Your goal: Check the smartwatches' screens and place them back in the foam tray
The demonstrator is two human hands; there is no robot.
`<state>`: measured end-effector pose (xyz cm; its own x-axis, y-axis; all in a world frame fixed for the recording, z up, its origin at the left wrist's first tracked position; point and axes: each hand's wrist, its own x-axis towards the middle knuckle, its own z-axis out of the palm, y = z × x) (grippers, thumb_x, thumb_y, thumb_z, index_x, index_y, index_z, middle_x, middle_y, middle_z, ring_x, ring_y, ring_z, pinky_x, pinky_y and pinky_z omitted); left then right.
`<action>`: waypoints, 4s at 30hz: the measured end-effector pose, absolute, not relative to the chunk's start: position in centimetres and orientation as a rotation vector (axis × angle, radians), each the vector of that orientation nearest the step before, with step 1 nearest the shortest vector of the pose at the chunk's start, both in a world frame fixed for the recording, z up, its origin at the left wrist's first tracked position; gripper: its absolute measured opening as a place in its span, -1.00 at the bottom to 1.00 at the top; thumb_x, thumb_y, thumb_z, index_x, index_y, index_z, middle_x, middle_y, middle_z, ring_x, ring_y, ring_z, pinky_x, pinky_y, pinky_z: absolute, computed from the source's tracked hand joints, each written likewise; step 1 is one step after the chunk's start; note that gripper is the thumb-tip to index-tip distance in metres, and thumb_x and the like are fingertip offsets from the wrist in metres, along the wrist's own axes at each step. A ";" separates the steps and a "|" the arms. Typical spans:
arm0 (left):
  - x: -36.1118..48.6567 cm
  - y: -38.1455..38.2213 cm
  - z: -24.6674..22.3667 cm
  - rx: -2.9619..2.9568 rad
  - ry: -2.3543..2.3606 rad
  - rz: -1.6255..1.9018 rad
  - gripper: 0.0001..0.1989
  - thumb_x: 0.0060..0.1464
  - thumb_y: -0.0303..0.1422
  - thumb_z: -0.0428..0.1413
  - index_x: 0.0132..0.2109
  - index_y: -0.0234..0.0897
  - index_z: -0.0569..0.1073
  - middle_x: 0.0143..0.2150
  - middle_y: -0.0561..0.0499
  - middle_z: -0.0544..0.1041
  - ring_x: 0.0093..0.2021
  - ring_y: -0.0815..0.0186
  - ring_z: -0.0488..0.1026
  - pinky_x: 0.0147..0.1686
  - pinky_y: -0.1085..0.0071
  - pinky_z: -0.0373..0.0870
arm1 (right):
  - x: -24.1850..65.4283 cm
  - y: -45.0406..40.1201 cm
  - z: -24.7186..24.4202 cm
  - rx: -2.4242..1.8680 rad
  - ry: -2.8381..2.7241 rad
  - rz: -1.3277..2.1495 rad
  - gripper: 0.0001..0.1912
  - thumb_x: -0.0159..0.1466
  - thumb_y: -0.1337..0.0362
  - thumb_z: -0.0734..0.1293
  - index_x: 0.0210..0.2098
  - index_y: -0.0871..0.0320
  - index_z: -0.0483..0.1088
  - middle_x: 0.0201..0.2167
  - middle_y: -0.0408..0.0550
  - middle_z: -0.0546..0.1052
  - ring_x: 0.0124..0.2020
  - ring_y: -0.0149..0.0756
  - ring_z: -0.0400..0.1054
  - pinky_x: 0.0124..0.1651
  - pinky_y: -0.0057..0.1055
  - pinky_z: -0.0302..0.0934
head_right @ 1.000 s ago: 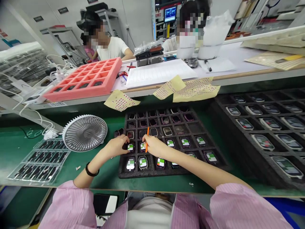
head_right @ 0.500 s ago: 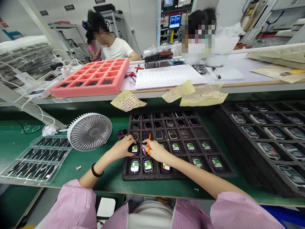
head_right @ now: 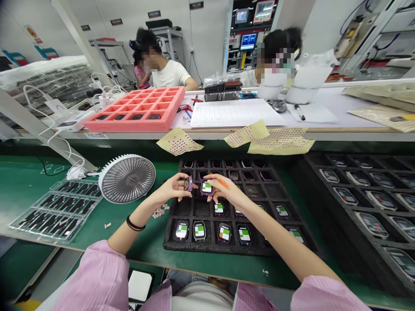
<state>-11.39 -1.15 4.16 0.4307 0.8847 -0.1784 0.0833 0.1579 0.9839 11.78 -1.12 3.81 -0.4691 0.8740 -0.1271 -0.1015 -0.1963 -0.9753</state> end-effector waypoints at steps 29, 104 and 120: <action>-6.4 0.4 5.6 1.407 0.972 0.931 -0.58 0.07 -0.16 0.17 0.02 -0.29 0.38 -0.16 -0.05 0.50 -0.45 0.45 0.47 -0.68 0.63 0.22 | 14.7 -0.5 5.2 -0.966 -1.471 1.460 -0.66 0.28 0.09 0.29 -0.03 0.14 0.36 -0.40 -0.08 0.48 -0.51 -0.37 0.40 -0.61 -0.49 0.15; -6.6 0.3 6.4 1.517 1.003 0.955 -0.67 0.21 -0.16 0.02 -0.02 -0.28 0.45 -0.24 -0.03 0.53 -0.46 0.40 0.48 -0.60 0.56 0.24 | 14.4 -0.4 5.3 -1.003 -1.411 1.367 -0.66 0.19 0.03 0.37 -0.16 0.11 0.39 -0.47 -0.16 0.40 -0.56 -0.44 0.31 -0.65 -0.52 0.02; -7.0 0.5 5.5 1.551 0.892 0.869 -0.52 0.09 -0.28 0.17 0.14 -0.20 0.27 0.08 -0.15 0.41 -0.20 0.29 0.52 -0.53 0.58 0.31 | 15.0 0.2 5.3 -0.976 -1.527 1.383 -0.54 0.07 0.20 0.47 -0.07 0.10 0.34 -0.13 0.02 0.48 -0.34 -0.30 0.46 -0.39 -0.39 0.37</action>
